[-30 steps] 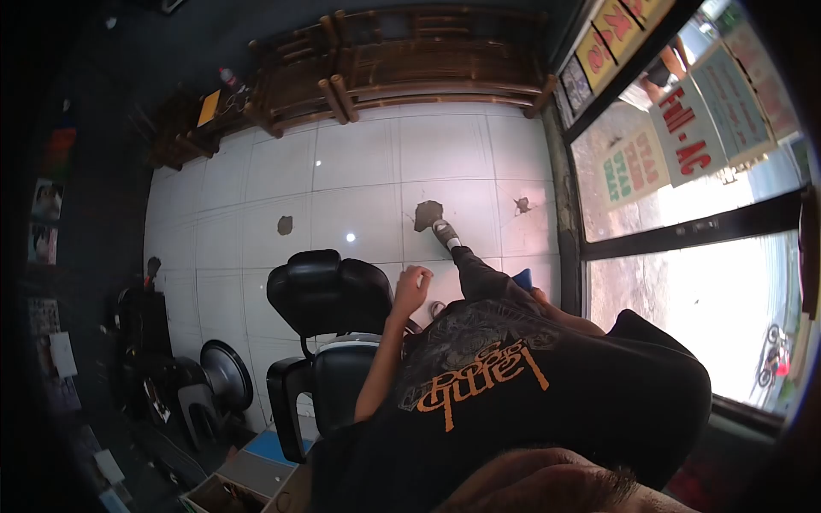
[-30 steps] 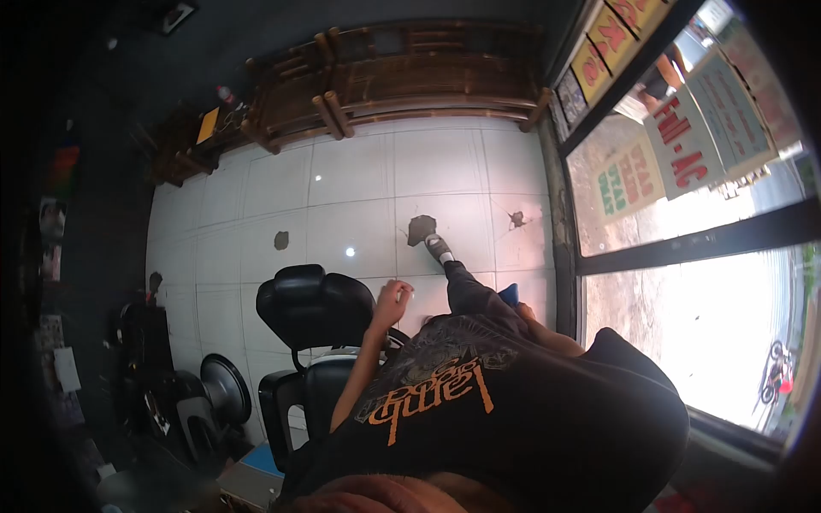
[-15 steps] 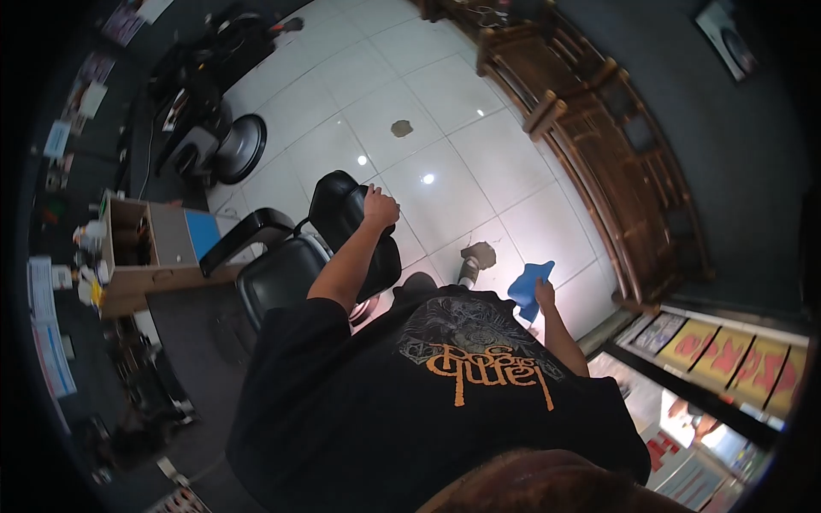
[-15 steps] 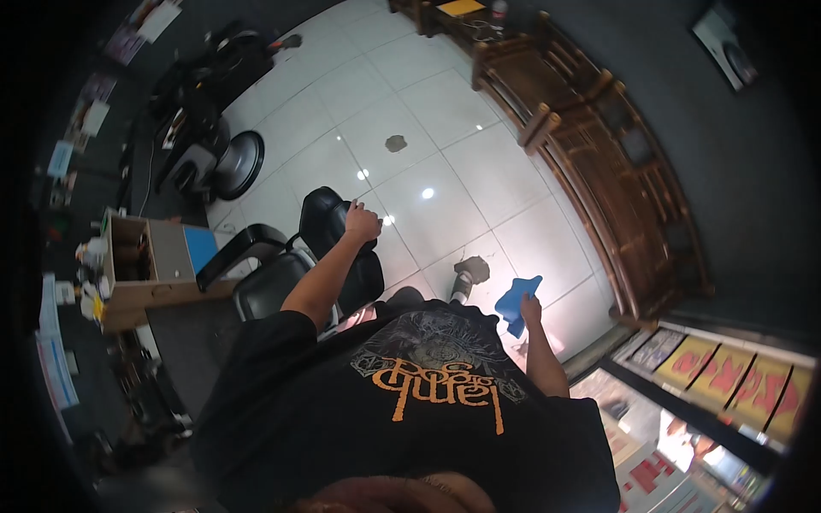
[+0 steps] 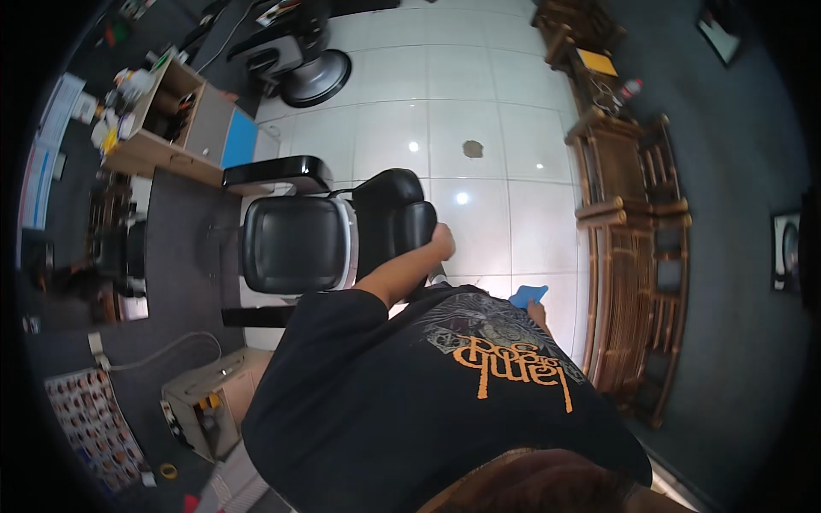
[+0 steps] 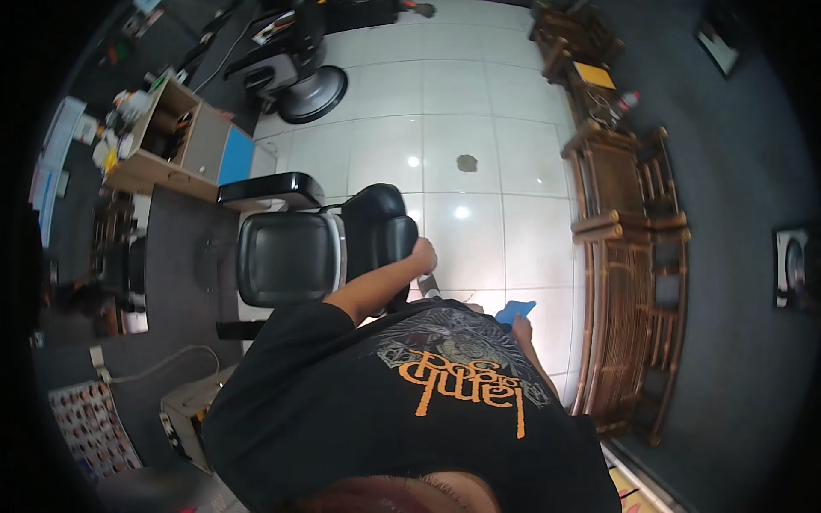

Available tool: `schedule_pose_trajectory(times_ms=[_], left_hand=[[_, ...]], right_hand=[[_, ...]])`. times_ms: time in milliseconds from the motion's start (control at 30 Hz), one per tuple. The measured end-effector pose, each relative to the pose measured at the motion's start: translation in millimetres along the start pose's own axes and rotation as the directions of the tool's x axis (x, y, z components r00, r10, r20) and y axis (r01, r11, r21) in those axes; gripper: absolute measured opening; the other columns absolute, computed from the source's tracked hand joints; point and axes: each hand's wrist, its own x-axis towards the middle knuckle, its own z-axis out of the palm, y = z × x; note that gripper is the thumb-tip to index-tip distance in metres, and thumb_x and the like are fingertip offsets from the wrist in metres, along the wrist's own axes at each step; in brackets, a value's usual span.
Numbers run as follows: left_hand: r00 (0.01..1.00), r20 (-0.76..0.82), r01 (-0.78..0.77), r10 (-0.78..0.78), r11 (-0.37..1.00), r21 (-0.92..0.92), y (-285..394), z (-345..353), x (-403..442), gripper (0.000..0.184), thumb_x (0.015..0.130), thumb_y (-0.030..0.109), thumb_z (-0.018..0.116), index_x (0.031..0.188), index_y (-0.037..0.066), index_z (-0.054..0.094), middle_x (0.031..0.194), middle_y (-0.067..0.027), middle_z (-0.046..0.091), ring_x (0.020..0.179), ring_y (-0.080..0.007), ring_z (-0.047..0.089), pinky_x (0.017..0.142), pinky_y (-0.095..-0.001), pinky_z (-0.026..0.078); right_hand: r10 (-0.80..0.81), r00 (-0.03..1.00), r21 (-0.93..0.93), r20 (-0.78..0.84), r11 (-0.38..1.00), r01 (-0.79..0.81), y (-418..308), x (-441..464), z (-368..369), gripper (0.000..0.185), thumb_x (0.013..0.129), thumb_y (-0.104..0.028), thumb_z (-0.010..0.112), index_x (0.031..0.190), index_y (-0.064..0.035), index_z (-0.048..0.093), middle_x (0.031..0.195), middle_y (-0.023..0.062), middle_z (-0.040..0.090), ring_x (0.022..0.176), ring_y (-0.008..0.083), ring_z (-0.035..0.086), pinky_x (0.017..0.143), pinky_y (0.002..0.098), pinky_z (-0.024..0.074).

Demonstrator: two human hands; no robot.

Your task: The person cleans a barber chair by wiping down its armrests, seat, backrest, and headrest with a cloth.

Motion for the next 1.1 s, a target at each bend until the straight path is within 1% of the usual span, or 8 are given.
schedule_pose_trajectory(times_ms=[100,467,667,700,733,800,933,1100], left_hand=[[0.999,0.047,-0.013,0.016,0.998,-0.064,-1,-13,-1,0.027,0.088,0.036,0.072,0.11,0.023,0.083,0.117,-0.0015,0.079,0.108,-0.0205,0.073,0.087,-0.0399,0.054],[0.991,-0.046,0.087,-0.128,0.859,-0.505,3,-32,-11,0.036,0.092,0.045,0.069,0.108,0.015,0.082,0.103,-0.007,0.08,0.101,-0.0247,0.075,0.085,-0.0413,0.053],[0.76,0.144,0.214,-0.634,0.034,-0.976,20,-38,7,0.077,0.092,0.054,0.068,0.143,-0.002,0.056,0.135,-0.0291,0.063,0.121,-0.0381,0.067,0.102,-0.0504,0.051],[0.622,0.213,0.179,-0.754,-0.128,-0.976,33,-30,24,0.077,0.091,0.054,0.068,0.143,-0.001,0.056,0.138,-0.0301,0.062,0.121,-0.0382,0.067,0.103,-0.05,0.051],[0.682,0.538,0.218,-0.496,-0.564,-0.796,22,-29,28,0.089,0.096,0.055,0.063,0.158,-0.002,0.035,0.159,-0.0302,0.04,0.137,-0.043,0.054,0.109,-0.0526,0.047],[0.838,0.505,-0.175,-0.206,-0.978,-0.109,10,-27,-1,0.098,0.094,0.06,0.066,0.165,0.005,0.024,0.163,-0.0193,0.036,0.144,-0.0415,0.044,0.111,-0.0509,0.041],[0.63,0.767,-0.492,-0.12,-0.826,0.275,9,-54,13,0.092,0.098,0.058,0.061,0.163,0.002,0.028,0.162,-0.021,0.036,0.141,-0.0317,0.047,0.113,-0.0388,0.039],[0.322,0.896,-0.588,-0.306,-0.806,-0.064,35,-1,70,0.083,0.099,0.053,0.063,0.161,0.004,0.035,0.154,-0.0153,0.043,0.131,-0.0278,0.044,0.103,-0.0365,0.037]], right_hand=[[-0.356,0.933,-0.187,-0.043,0.921,0.343,-90,-45,-22,0.063,0.106,-0.054,0.043,0.127,-0.0004,0.067,0.118,0.0305,0.07,0.114,0.0503,0.065,0.097,0.0559,0.0503],[-0.373,0.908,-0.401,0.191,0.815,0.419,-241,106,-62,0.061,0.104,-0.051,0.047,0.129,0.0005,0.068,0.121,0.0303,0.07,0.118,0.0479,0.066,0.101,0.0523,0.0507],[-0.371,0.684,-0.525,0.628,0.447,0.724,-357,76,-25,0.057,0.103,-0.05,0.048,0.137,-0.0069,0.063,0.123,0.0298,0.069,0.12,0.0488,0.064,0.103,0.052,0.0499],[-0.39,0.631,-0.455,0.67,0.456,0.765,-370,86,-20,0.055,0.103,-0.05,0.049,0.136,-0.008,0.064,0.123,0.0293,0.07,0.12,0.0486,0.064,0.103,0.052,0.0501],[-0.409,0.577,-0.384,0.707,0.463,0.799,-377,105,-13,0.054,0.104,-0.05,0.049,0.136,-0.0091,0.064,0.123,0.0288,0.07,0.12,0.0484,0.064,0.102,0.052,0.0503],[-0.474,0.502,-0.242,0.724,0.507,0.827,-396,134,-16,0.055,0.105,-0.05,0.049,0.132,-0.0055,0.066,0.122,0.0292,0.07,0.119,0.0479,0.065,0.101,0.0519,0.0511],[-0.509,0.551,-0.262,0.661,0.531,0.806,-432,212,-27,0.062,0.105,-0.054,0.046,0.127,0.0014,0.067,0.117,0.0319,0.07,0.117,0.0479,0.066,0.1,0.0528,0.0509],[-0.424,0.609,-0.48,0.67,0.378,0.791,-491,279,-71,0.065,0.105,-0.053,0.045,0.126,0.004,0.067,0.118,0.0343,0.069,0.117,0.0487,0.066,0.1,0.0548,0.0506]])
